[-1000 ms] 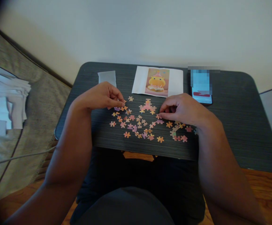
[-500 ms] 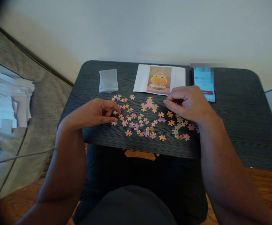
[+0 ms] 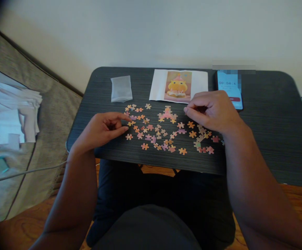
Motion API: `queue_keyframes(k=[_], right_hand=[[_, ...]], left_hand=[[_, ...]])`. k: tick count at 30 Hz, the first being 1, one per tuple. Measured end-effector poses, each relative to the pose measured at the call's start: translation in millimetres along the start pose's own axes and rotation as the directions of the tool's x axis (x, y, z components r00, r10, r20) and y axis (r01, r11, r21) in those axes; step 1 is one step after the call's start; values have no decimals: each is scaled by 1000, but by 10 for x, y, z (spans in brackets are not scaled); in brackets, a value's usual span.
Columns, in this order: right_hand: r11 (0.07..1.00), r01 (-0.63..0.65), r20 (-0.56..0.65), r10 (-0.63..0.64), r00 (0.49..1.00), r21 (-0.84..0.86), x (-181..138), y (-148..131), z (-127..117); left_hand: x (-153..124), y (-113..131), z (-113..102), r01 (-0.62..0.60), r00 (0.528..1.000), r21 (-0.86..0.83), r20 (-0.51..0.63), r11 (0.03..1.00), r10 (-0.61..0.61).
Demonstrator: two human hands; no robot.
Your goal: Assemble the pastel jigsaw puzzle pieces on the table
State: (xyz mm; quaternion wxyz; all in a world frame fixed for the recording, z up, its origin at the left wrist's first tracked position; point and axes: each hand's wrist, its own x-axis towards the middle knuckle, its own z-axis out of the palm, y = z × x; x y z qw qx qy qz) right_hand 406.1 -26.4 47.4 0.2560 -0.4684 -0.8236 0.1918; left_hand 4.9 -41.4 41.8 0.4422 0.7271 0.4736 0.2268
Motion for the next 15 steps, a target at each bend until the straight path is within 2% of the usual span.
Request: queue_keyframes(k=[4,10,15], right_hand=[[1000,9,15,-9,1000,-22,7,-28,-13],[997,-64,35,65,997,-36,3,-63,-24],[998,-56,17,56,998,-23,5,-64,-24]], left_hand=[[-15,-4,29,13,997,19,-71,1000,-12],[10,83,46,41,998,198,-50,979,-32],[30,95,44,13,1000,328,-13,945,-10]])
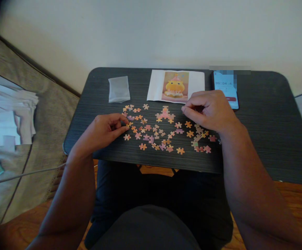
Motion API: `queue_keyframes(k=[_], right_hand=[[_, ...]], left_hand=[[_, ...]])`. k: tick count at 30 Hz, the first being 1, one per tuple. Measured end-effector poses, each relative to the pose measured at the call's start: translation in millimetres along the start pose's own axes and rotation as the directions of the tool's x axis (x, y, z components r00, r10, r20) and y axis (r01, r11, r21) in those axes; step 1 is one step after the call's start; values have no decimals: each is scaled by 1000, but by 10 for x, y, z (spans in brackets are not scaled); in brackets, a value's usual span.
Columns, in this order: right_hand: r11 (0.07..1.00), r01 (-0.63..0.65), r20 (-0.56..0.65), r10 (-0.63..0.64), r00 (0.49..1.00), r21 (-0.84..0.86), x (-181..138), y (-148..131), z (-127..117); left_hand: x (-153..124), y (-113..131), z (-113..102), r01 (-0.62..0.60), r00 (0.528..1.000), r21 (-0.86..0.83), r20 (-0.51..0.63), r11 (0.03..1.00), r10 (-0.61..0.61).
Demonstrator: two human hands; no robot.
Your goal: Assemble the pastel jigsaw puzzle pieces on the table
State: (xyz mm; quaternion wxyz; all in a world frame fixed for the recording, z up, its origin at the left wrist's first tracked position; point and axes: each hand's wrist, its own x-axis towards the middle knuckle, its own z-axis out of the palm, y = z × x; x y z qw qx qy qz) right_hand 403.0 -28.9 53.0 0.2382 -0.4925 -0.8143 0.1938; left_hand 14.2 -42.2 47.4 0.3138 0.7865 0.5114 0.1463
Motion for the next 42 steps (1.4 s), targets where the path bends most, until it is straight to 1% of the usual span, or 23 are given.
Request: queue_keyframes(k=[5,9,16,24,30,33,36,39,42], right_hand=[[999,35,-10,-35,999,11,11,18,11],[1000,27,-10,-27,1000,13,12,41,13],[1000,26,12,-26,1000,-8,23,55,13],[999,-34,47,36,998,-27,20,24,-4],[999,-28,35,29,999,-28,23,32,-5],[998,-46,40,48,998,-43,25,45,2],[998,-52,42,53,998,-31,26,51,11],[998,-55,49,55,997,-18,27,42,18],[999,-45,46,45,998,-1,29,22,20]], left_hand=[[28,3,-9,-20,999,80,32,997,18],[31,2,-18,-31,999,84,34,996,29],[-14,30,-15,20,1000,90,-25,996,-17],[29,8,1,20,1000,126,-13,992,-18],[23,-35,-9,47,999,67,7,997,-47],[2,-41,-10,66,998,15,-2,998,-66],[-21,-34,4,57,998,-24,-38,998,-58],[-41,15,32,33,996,-67,-79,997,-38],[-43,120,81,5,995,-108,-101,994,-16]])
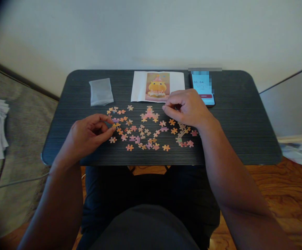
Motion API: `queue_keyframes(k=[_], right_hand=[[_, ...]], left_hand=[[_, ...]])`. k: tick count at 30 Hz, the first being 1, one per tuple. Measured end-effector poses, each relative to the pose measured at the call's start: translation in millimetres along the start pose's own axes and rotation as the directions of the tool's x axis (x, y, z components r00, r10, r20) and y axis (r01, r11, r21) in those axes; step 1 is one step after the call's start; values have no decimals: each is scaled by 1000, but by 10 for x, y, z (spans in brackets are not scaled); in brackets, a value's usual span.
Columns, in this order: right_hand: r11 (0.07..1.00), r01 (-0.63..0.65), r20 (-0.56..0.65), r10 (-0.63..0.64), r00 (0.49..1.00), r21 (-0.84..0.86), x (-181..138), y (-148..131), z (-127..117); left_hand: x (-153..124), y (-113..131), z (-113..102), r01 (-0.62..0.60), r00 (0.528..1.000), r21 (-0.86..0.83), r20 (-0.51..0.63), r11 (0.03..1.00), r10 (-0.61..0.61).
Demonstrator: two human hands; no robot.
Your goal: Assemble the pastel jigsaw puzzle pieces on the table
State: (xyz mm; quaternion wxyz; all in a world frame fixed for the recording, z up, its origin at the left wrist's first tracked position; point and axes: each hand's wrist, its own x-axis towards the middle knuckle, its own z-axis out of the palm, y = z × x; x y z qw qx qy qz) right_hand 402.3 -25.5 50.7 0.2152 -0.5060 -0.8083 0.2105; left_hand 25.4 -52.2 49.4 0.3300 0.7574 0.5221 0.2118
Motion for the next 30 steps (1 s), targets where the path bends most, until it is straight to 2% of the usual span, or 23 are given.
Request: queue_keyframes(k=[7,12,16,21,30], right_hand=[[998,12,28,-14,1000,62,2,-105,7],[966,129,49,-143,988,223,13,-207,77],[939,155,57,-181,982,308,27,-220,166],[864,195,63,-252,966,464,38,-222,212],[827,118,133,-225,965,549,43,-255,251]], left_hand=[[66,240,239,-112,993,-50,16,992,113],[138,369,390,-221,975,19,25,975,221],[176,440,462,-300,954,15,30,954,299],[190,487,519,-318,948,21,24,948,318],[206,513,571,-328,944,35,0,944,329]])
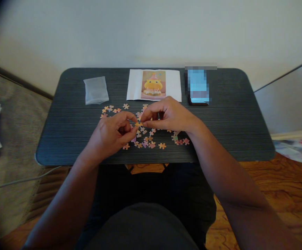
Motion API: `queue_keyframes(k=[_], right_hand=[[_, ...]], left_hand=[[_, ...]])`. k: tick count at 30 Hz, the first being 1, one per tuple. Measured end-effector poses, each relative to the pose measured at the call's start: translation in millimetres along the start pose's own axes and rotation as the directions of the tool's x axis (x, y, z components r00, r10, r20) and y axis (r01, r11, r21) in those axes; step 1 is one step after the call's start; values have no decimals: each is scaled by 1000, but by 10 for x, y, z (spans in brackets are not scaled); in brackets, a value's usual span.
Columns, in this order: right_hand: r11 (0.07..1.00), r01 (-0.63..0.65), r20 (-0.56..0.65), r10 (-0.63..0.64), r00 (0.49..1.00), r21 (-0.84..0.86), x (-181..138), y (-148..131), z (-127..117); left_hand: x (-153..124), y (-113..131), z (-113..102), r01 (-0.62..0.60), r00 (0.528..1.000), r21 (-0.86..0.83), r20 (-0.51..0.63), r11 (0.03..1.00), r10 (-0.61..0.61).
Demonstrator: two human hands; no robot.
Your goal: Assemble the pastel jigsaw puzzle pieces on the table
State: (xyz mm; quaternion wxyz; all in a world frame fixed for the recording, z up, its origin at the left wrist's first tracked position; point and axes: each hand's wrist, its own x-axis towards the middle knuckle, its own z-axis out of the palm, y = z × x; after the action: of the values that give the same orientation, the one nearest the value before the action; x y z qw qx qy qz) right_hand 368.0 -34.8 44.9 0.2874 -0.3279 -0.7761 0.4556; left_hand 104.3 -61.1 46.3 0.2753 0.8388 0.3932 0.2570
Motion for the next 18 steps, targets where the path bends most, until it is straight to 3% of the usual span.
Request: queue_keyframes(k=[8,14,18], right_hand=[[994,-55,17,53,998,93,-8,68,-9],[993,-23,28,20,999,114,-7,61,-26],[998,-44,-23,45,999,36,-24,50,-61]], left_hand=[[-24,14,39,-33,998,53,-54,998,36],[-43,-20,68,-106,992,142,-58,984,115],[-57,-10,111,-132,988,223,-53,966,148]])
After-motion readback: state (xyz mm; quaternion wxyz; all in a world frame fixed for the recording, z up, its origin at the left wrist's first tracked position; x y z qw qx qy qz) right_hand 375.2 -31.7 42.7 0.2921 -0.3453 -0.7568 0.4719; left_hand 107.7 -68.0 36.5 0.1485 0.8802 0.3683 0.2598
